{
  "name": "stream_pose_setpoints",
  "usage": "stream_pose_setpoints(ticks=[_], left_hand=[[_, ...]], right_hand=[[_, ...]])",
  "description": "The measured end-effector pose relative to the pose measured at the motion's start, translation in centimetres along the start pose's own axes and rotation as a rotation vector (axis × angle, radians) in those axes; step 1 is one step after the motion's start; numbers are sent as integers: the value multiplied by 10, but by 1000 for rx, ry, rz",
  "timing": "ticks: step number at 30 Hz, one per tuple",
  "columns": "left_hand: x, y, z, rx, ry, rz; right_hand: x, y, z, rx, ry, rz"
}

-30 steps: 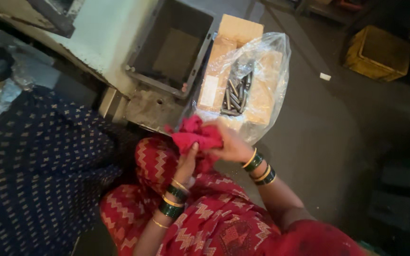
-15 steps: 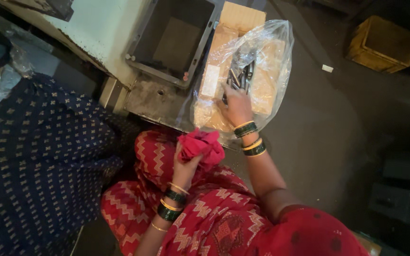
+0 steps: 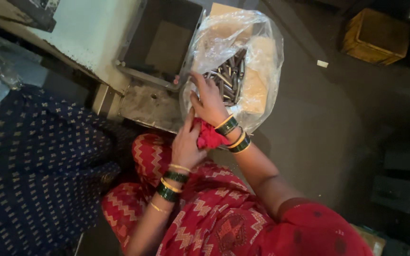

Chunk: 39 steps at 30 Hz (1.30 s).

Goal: The person sits on the floor and wipes several metal rods with a red cloth. They pick up rods from a plastic bag, wipe each one, and place them back into the bag. The person also briefly operates a nearby machine lever.

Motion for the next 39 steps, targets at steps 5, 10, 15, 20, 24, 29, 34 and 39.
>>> stream_pose_setpoints(ticks=[5,10,15,20,24,29,34,39], left_hand=[[-6,-9,46,-49,61,133],[-10,-18,64,-88,-67,231],[-8,-21,64,-46,-95,292],[-8,-21,68,-1,-70,277],[-4,-22,75,6,-59,291],[-11,-32,85,90,-66,234],[-18,-28,81,145,11,339],[-23,-8,75,61,-20,391]], right_hand=[[31,-13,11,-117,137,245],[95,-40,35,-305,98,-395],[143,-58,75,-440,97,-653],[159,-70,160,-503,79,-716],[150,-78,228,-450,140,-618],[145,-81,270,-446,125,-672],[155,-56,238,-449,-17,-929],[146,-74,169,-593,104,-741]])
Point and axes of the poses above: each hand's wrist, its own z-axis towards the middle knuckle, its own y-axis out of the palm, x = y × z, the point moved 2 cm from there along z, towards the middle knuckle, and after that the axes turned 4 degrees about -x, right-handed, at the moved point
